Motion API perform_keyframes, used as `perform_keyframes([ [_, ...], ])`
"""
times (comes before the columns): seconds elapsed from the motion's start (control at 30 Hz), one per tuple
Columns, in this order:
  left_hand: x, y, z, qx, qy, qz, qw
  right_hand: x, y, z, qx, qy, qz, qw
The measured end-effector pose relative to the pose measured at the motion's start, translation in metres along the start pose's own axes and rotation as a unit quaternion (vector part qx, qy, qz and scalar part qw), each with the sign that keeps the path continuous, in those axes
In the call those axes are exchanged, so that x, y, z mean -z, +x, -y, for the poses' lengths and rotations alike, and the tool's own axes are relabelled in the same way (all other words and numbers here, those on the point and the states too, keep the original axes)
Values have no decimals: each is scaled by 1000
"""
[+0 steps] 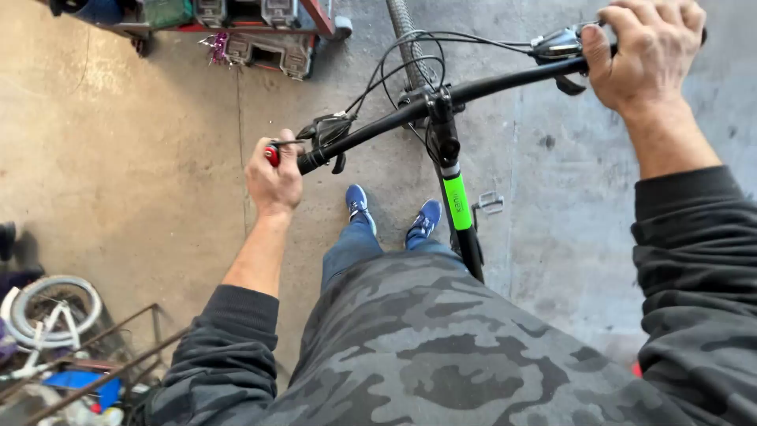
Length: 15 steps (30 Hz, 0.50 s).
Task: The person uses a screwdriver to loosen and tighten bolts on the bicycle handlebar stem, rotating the handlebar to align it. They repeatedly check the alignment by turning the handlebar left and right while holding the stem.
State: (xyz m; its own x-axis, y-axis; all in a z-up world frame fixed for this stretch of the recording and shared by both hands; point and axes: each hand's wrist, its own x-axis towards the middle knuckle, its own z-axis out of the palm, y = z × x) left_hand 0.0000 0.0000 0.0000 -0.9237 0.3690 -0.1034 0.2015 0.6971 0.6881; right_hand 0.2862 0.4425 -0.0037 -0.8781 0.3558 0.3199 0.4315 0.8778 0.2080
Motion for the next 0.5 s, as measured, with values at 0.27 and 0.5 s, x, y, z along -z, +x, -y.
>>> perform_keyframes([
  [0.27,-4,3,-11,35,-17,-13,999,-6,10,-6,-27,19,-47,998],
  [0.5,7,8,-7,77,-265,19,961,-10,6,-5,-29,17,-45,998],
])
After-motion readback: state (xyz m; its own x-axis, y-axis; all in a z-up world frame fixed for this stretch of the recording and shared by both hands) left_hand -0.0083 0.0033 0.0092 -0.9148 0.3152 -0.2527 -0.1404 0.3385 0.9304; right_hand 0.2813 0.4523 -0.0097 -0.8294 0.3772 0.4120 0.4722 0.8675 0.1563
